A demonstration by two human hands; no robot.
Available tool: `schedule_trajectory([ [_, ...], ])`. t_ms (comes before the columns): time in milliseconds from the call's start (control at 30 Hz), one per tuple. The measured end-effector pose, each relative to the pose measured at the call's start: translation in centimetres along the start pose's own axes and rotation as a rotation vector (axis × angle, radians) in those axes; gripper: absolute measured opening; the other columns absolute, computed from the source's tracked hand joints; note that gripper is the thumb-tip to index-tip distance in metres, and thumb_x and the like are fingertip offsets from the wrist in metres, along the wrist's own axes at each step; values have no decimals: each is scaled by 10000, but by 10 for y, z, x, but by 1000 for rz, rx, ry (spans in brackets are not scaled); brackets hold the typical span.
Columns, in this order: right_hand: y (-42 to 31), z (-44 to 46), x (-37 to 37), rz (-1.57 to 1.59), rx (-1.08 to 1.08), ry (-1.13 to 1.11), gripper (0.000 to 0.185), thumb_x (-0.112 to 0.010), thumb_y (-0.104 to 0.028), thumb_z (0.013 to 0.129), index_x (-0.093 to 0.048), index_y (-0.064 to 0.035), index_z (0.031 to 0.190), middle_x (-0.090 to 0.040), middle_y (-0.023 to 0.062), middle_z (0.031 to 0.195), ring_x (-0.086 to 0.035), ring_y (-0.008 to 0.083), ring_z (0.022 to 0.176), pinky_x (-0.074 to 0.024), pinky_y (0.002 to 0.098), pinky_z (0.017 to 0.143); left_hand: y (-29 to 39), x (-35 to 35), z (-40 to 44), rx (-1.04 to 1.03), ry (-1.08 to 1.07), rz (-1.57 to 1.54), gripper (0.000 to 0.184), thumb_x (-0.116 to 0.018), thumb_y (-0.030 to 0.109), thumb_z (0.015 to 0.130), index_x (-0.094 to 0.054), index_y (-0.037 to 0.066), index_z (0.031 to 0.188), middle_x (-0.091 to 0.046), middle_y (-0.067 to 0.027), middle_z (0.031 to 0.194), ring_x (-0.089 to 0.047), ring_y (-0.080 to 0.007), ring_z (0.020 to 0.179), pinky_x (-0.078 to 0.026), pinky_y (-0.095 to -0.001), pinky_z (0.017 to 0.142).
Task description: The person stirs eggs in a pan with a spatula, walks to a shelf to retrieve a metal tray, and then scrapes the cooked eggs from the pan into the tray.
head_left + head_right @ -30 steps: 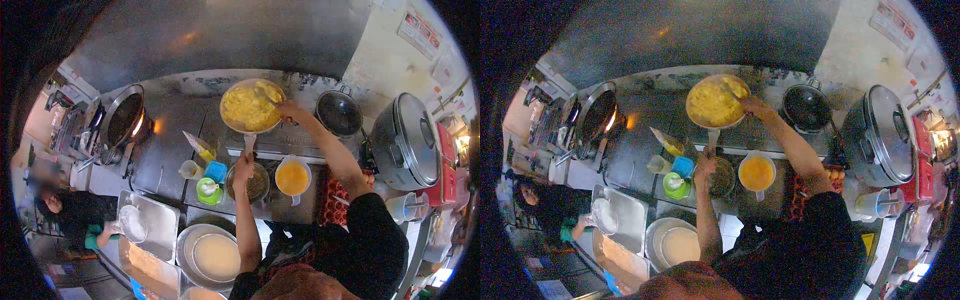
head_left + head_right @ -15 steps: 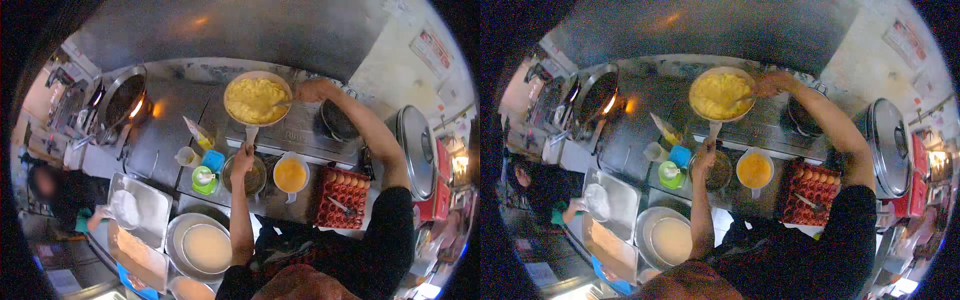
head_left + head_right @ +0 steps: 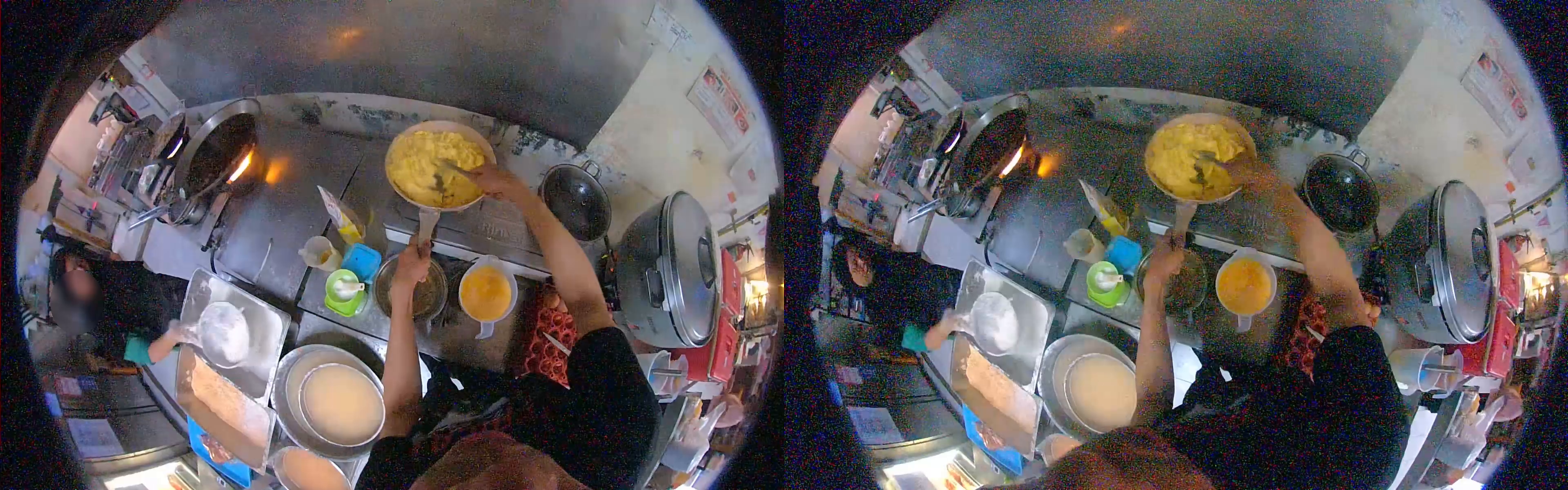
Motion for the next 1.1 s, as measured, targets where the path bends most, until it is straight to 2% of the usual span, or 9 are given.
schedule_trajectory([
  [167,7,8,10,7,13,21,198,-575,-190,747,-626,-31,854,-605,141,658,-601,269,590,-487,401,555,-8,-4,6,-38,-18,66,289,-473,306,927,-511,36,1022,-565,-90,583,-531,-211,450,-416,-358,388],
  [333,-30,16,-41,-51,114,277,169,-581,-175,747,-611,-14,790,-590,122,628,-588,252,582,-476,382,556,-45,-26,27,-910,109,1086,428,-498,155,876,-473,62,1293,-486,-124,1292,-430,-287,1199,-392,-377,993],
  [467,-55,-50,-22,-84,215,369,163,-586,-162,747,-599,0,740,-577,107,605,-578,239,575,-467,367,556,9,-42,22,-581,128,506,396,-492,158,883,-473,50,1264,-492,-133,1259,-443,-281,1166,-407,-372,958],
  [567,-53,-181,-4,-14,290,412,170,-590,-153,747,-590,11,702,-568,96,587,-570,229,570,-461,355,557,64,-103,0,-632,-3,299,373,-487,161,889,-473,41,1242,-497,-139,1234,-452,-276,1141,-418,-369,932],
  [667,-37,-368,9,722,333,430,249,-595,-176,812,-547,24,672,-531,89,561,-521,194,528,-429,339,524,108,-178,-27,-720,-219,176,351,-483,163,895,-472,32,1220,-502,-146,1209,-462,-272,1117,-429,-365,905],
  [733,3,-473,-13,745,47,454,267,-644,-240,858,-611,22,820,-592,55,654,-557,133,616,-446,314,551,127,-216,-44,-771,-359,130,337,-480,165,899,-472,26,1206,-505,-151,1192,-468,-269,1100,-436,-363,888],
  [833,32,-661,-71,1058,-625,998,178,-695,-201,819,-624,-41,850,-622,6,763,-572,87,670,-468,241,563,150,-273,-82,-809,-585,29,317,-475,168,905,-472,17,1184,-510,-157,1167,-477,-264,1075,-447,-360,862],
  [933,-24,-780,-102,1011,-1011,1395,156,-706,-168,803,-585,-71,788,-597,-16,711,-578,81,658,-473,245,552,162,-302,-108,-788,-705,-29,299,-471,170,911,-472,7,1162,-515,-164,1142,-487,-260,1051,-458,-356,835],
  [1100,-30,-745,-126,1156,-966,1294,144,-694,-163,816,-595,-59,816,-597,-7,706,-569,69,645,-452,225,550,206,-251,-102,-681,-617,-306,275,-463,175,921,-472,-8,1126,-523,-175,1101,-503,-252,1010,-476,-351,791],
])
Point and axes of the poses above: each hand's wrist, its own z-axis towards the middle knuckle, its own x-axis out of the back of the hand, y = z × x, the point moved 8 cm from there along z, towards the middle knuckle
